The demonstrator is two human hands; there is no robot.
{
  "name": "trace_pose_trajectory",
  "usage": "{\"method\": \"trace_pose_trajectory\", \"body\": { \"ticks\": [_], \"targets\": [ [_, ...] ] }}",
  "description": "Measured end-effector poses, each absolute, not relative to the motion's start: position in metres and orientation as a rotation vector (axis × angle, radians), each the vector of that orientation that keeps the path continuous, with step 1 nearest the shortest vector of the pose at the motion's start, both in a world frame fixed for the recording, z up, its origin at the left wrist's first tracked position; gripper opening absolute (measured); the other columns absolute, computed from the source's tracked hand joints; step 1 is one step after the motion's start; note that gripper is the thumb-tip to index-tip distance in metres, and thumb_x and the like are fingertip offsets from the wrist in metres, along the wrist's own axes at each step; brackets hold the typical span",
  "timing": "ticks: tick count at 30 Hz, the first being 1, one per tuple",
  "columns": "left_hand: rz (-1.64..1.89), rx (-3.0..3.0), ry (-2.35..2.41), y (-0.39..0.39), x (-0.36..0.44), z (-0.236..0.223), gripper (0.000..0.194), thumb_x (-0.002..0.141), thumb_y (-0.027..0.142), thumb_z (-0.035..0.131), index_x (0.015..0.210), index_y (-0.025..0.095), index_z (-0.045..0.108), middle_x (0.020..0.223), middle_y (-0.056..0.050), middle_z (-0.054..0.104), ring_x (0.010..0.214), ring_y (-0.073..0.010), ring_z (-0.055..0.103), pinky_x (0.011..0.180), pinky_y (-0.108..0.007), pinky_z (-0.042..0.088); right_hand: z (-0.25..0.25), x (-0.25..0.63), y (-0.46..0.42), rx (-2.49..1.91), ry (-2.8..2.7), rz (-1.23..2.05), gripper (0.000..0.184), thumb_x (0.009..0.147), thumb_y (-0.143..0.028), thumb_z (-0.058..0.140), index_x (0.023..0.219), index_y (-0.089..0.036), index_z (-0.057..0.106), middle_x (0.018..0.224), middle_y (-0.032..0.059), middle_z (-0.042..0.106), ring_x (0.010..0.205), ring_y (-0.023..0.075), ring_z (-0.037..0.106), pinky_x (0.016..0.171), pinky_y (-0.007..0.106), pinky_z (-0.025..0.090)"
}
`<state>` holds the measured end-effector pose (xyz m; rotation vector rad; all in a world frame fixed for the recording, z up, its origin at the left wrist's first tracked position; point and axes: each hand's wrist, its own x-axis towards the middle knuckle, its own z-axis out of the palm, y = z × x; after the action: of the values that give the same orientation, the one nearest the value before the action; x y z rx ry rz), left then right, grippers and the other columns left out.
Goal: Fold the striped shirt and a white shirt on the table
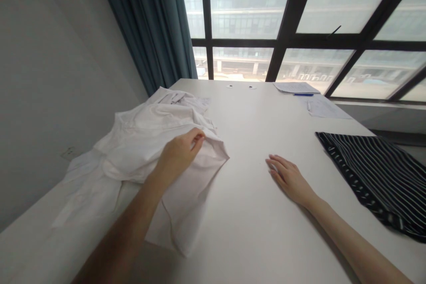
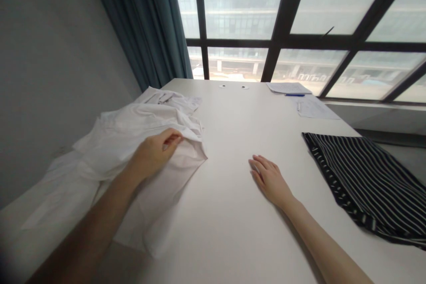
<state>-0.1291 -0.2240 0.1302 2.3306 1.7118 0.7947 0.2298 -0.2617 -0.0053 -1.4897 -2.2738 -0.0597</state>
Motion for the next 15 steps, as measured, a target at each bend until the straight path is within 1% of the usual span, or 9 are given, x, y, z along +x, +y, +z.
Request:
{"method": "trace_pose_trajectory", "body": {
  "ticks": [2, 4, 6, 7, 9, 11, 13, 14, 15],
  "targets": [
    [0.948, 2.238, 1.871, -0.217, -0.15, 0.138, 0.017, 0.09, 0.031, 0.053, 0.101, 0.023, 0.063, 0.086, -0.001, 0.071, 0.075, -0.0188, 0.066, 0.07, -0.028, 0.048, -0.005, 0.23, -0.262, -1.492, -2.281, -0.056, 0.04, 0.1, -0.037, 0.038, 0.131, -0.021, 0.057, 0.137, 0.0123, 0.058, 0.131, 0.0258, 0.049, 0.105, 0.047, 0.044],
    [1.035, 2.201, 2.025, -0.21, -0.17, 0.144, 0.02, 0.088, 0.027, 0.054, 0.105, 0.021, 0.063, 0.09, -0.002, 0.069, 0.074, -0.0172, 0.063, 0.074, -0.028, 0.049, -0.005, 0.23, -0.262, -1.494, -2.283, -0.053, 0.039, 0.099, -0.037, 0.039, 0.13, -0.02, 0.057, 0.137, 0.0129, 0.057, 0.131, 0.026, 0.049, 0.105, 0.047, 0.043],
    [1.017, 2.225, 2.187, -0.204, -0.187, 0.145, 0.021, 0.088, 0.025, 0.052, 0.106, 0.018, 0.062, 0.097, -0.004, 0.068, 0.085, -0.019, 0.062, 0.084, -0.032, 0.048, -0.006, 0.23, -0.262, -1.497, -2.283, -0.051, 0.039, 0.099, -0.036, 0.04, 0.13, -0.019, 0.057, 0.137, 0.0131, 0.057, 0.131, 0.0263, 0.049, 0.105, 0.047, 0.043],
    [0.973, 2.238, 2.269, -0.201, -0.194, 0.145, 0.022, 0.088, 0.024, 0.053, 0.107, 0.017, 0.062, 0.104, -0.007, 0.066, 0.095, -0.0215, 0.06, 0.091, -0.036, 0.047, -0.006, 0.23, -0.262, -1.497, -2.285, -0.051, 0.039, 0.099, -0.036, 0.04, 0.13, -0.019, 0.057, 0.138, 0.0131, 0.057, 0.131, 0.0263, 0.049, 0.105, 0.047, 0.043],
    [0.853, 2.207, 2.432, -0.196, -0.21, 0.141, 0.03, 0.088, 0.027, 0.054, 0.115, 0.015, 0.058, 0.122, -0.013, 0.06, 0.117, -0.0286, 0.052, 0.103, -0.047, 0.039, -0.007, 0.231, -0.262, -1.497, -2.291, -0.052, 0.039, 0.099, -0.036, 0.04, 0.13, -0.018, 0.057, 0.138, 0.0134, 0.057, 0.131, 0.0263, 0.048, 0.106, 0.047, 0.042],
    [0.777, 2.059, 2.594, -0.192, -0.228, 0.136, 0.048, 0.087, 0.038, 0.057, 0.128, 0.013, 0.05, 0.139, -0.019, 0.047, 0.131, -0.0364, 0.04, 0.106, -0.059, 0.031, -0.007, 0.231, -0.262, -1.494, -2.292, -0.056, 0.039, 0.099, -0.035, 0.04, 0.13, -0.017, 0.057, 0.138, 0.0135, 0.057, 0.131, 0.0262, 0.048, 0.106, 0.047, 0.042],
    [0.775, 1.839, 2.732, -0.188, -0.251, 0.129, 0.068, 0.085, 0.05, 0.058, 0.138, 0.011, 0.039, 0.149, -0.025, 0.035, 0.137, -0.0423, 0.03, 0.105, -0.067, 0.026, -0.007, 0.231, -0.262, -1.487, -2.284, -0.059, 0.039, 0.099, -0.035, 0.04, 0.13, -0.018, 0.057, 0.138, 0.013, 0.057, 0.131, 0.0262, 0.049, 0.106, 0.047, 0.042],
    [0.779, 1.72, 2.784, -0.185, -0.264, 0.125, 0.076, 0.082, 0.055, 0.06, 0.14, 0.011, 0.036, 0.15, -0.026, 0.034, 0.137, -0.0444, 0.03, 0.103, -0.069, 0.026, -0.007, 0.231, -0.262, -1.483, -2.28, -0.058, 0.039, 0.099, -0.036, 0.04, 0.13, -0.019, 0.057, 0.138, 0.0127, 0.057, 0.13, 0.0261, 0.049, 0.106, 0.047, 0.043],
    [0.765, 1.601, 2.816, -0.183, -0.277, 0.121, 0.083, 0.08, 0.059, 0.061, 0.14, 0.011, 0.033, 0.148, -0.028, 0.036, 0.134, -0.0463, 0.034, 0.1, -0.071, 0.028, -0.007, 0.23, -0.262, -1.48, -2.279, -0.056, 0.038, 0.099, -0.036, 0.04, 0.13, -0.02, 0.057, 0.138, 0.0125, 0.057, 0.13, 0.026, 0.049, 0.105, 0.047, 0.043]
  ]
}}
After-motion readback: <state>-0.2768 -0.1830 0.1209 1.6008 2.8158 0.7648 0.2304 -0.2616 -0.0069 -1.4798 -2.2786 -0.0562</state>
